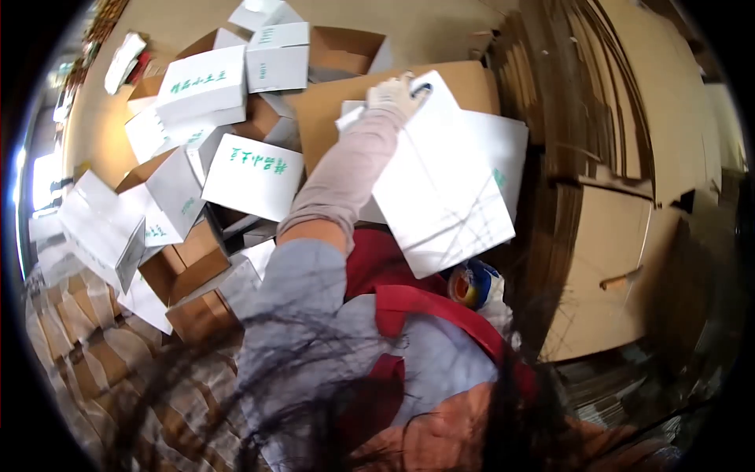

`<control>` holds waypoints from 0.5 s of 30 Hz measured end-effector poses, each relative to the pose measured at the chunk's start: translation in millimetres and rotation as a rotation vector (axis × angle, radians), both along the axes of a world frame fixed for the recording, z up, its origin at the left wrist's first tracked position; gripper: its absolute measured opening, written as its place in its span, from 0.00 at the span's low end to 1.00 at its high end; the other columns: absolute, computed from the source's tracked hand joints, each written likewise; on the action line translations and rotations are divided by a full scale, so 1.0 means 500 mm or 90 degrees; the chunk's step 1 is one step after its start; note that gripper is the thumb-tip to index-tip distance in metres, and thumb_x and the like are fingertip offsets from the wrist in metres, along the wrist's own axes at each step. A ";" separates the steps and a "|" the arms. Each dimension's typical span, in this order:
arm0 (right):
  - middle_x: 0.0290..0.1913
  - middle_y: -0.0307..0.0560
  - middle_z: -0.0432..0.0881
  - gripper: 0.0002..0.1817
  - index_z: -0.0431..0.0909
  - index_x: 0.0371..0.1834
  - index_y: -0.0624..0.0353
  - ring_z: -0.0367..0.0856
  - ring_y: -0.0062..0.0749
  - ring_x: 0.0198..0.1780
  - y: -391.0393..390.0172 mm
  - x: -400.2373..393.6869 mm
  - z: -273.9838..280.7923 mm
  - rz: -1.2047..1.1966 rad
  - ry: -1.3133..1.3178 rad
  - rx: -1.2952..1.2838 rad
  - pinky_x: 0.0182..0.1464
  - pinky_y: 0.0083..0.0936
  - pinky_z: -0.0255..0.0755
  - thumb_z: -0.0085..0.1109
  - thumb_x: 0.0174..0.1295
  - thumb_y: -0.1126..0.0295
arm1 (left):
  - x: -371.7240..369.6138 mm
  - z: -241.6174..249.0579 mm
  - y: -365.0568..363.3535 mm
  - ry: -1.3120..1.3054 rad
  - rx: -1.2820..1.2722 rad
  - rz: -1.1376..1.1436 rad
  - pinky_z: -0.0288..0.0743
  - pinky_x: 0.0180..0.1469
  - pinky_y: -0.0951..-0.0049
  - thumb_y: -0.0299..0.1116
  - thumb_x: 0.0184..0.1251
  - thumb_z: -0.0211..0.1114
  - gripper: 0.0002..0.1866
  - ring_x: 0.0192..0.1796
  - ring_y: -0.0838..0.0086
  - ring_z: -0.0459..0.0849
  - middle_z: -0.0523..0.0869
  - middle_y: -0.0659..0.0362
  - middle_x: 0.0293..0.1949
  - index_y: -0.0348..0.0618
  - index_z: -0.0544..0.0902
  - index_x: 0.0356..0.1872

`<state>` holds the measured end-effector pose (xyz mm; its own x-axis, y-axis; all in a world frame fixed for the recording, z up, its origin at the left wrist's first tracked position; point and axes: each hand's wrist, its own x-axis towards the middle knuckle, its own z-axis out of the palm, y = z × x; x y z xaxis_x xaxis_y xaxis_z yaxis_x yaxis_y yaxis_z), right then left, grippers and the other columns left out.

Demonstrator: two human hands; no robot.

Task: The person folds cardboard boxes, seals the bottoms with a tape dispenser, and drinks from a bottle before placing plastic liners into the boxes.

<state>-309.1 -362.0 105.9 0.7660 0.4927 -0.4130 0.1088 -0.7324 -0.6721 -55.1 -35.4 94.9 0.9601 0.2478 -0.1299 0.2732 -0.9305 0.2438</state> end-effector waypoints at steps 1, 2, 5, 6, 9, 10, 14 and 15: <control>0.39 0.54 0.81 0.10 0.80 0.28 0.54 0.79 0.46 0.44 -0.002 -0.001 -0.066 -0.011 0.027 -0.022 0.43 0.32 0.73 0.58 0.46 0.62 | -0.002 0.003 -0.002 0.005 -0.002 -0.011 0.73 0.49 0.62 0.65 0.57 0.49 0.33 0.47 0.60 0.81 0.83 0.53 0.43 0.54 0.72 0.56; 0.39 0.55 0.81 0.10 0.80 0.29 0.54 0.79 0.46 0.44 0.010 0.007 -0.098 -0.110 0.072 -0.090 0.43 0.32 0.73 0.58 0.46 0.62 | -0.008 0.032 -0.005 0.054 0.019 -0.015 0.72 0.50 0.62 0.65 0.57 0.48 0.33 0.49 0.60 0.80 0.82 0.52 0.44 0.53 0.72 0.56; 0.39 0.55 0.80 0.10 0.80 0.30 0.54 0.79 0.47 0.44 0.035 0.045 -0.155 -0.159 0.127 -0.194 0.44 0.32 0.73 0.58 0.47 0.62 | -0.041 0.052 0.040 0.057 -0.094 0.016 0.70 0.53 0.62 0.60 0.60 0.51 0.29 0.53 0.60 0.77 0.80 0.50 0.48 0.51 0.74 0.54; 0.39 0.55 0.80 0.10 0.80 0.30 0.54 0.79 0.47 0.44 0.037 0.062 -0.162 -0.133 0.125 -0.227 0.44 0.33 0.73 0.58 0.47 0.62 | -0.043 0.048 0.065 0.066 -0.158 0.043 0.70 0.53 0.62 0.59 0.60 0.51 0.28 0.52 0.59 0.77 0.80 0.51 0.47 0.50 0.75 0.53; 0.39 0.55 0.80 0.10 0.80 0.31 0.53 0.78 0.48 0.45 0.075 0.138 -0.172 -0.044 0.114 -0.307 0.44 0.33 0.73 0.58 0.47 0.62 | -0.108 0.144 0.204 0.029 -0.226 0.121 0.70 0.53 0.62 0.57 0.61 0.52 0.26 0.50 0.57 0.78 0.81 0.52 0.46 0.48 0.77 0.49; 0.38 0.55 0.80 0.10 0.80 0.31 0.53 0.78 0.48 0.45 0.112 0.172 -0.168 -0.014 0.100 -0.318 0.44 0.34 0.73 0.58 0.47 0.62 | -0.134 0.186 0.266 -0.057 -0.231 0.162 0.71 0.51 0.61 0.55 0.60 0.55 0.23 0.48 0.56 0.79 0.82 0.50 0.43 0.48 0.79 0.46; 0.41 0.57 0.79 0.14 0.79 0.42 0.50 0.77 0.48 0.47 0.441 0.268 0.056 0.074 -0.221 0.054 0.45 0.34 0.72 0.57 0.50 0.66 | -0.309 0.422 0.632 -0.342 0.090 0.321 0.75 0.39 0.65 0.42 0.62 0.56 0.14 0.36 0.61 0.80 0.82 0.52 0.35 0.43 0.79 0.39; 0.40 0.56 0.78 0.18 0.76 0.48 0.50 0.77 0.50 0.44 0.519 0.278 0.204 0.138 -0.179 0.285 0.45 0.36 0.71 0.55 0.51 0.71 | -0.374 0.507 0.744 -0.433 0.329 0.273 0.75 0.35 0.66 0.38 0.63 0.55 0.12 0.33 0.62 0.81 0.82 0.53 0.32 0.40 0.78 0.37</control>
<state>-170.0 -102.5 207.7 0.6780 0.7310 0.0776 0.4448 -0.3240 -0.8350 -241.9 336.9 348.3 0.6033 0.4672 0.6463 0.5677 -0.8208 0.0633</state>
